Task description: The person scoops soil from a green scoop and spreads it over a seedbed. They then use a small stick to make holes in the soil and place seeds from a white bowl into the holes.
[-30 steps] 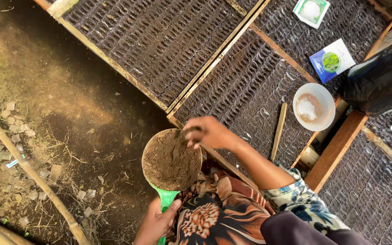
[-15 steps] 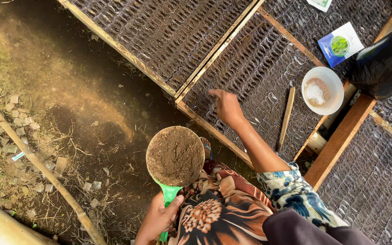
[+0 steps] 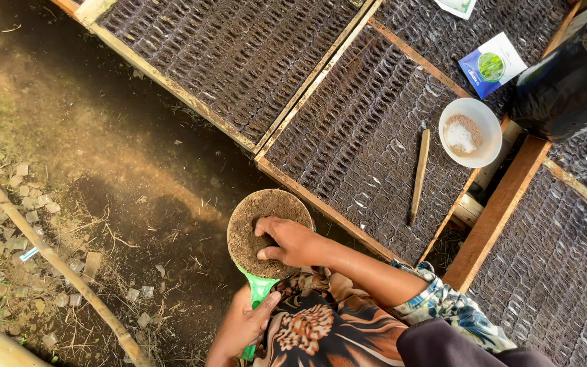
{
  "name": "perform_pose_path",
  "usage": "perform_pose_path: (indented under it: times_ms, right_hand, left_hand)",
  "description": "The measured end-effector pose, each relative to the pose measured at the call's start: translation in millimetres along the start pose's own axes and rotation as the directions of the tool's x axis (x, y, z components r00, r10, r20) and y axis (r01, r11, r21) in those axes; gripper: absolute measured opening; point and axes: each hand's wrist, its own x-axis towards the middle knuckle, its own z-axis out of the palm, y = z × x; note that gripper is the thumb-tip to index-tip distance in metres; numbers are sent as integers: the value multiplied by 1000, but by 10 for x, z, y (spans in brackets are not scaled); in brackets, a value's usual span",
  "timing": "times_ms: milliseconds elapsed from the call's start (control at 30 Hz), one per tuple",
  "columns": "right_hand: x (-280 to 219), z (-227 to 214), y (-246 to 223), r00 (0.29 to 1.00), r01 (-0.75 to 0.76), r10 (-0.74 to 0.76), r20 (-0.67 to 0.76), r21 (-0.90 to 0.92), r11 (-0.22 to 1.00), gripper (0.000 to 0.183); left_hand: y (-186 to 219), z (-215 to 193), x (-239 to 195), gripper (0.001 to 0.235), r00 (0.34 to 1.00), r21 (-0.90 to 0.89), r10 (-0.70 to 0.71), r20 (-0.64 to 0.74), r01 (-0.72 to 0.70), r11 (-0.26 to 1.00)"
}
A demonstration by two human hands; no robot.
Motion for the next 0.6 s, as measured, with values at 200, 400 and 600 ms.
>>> perform_pose_path:
  times_ms: [200,400,600]
  right_hand:
    - [-130,-1116,161,977,-119,193,-86,532,838,11]
    - [66,-2673,1237,574,-150,519,-633,542,827,32]
    - [-50,-3425,1864,240,122,200,-950,234,965,26]
  left_hand:
    - [-164,22,85,22,991,-66,-129,-36,126,990]
    - [118,75,-12,22,975,-43,-218,-51,215,976]
    - [202,117,-30,42,973,-104,-228,-39,223,969]
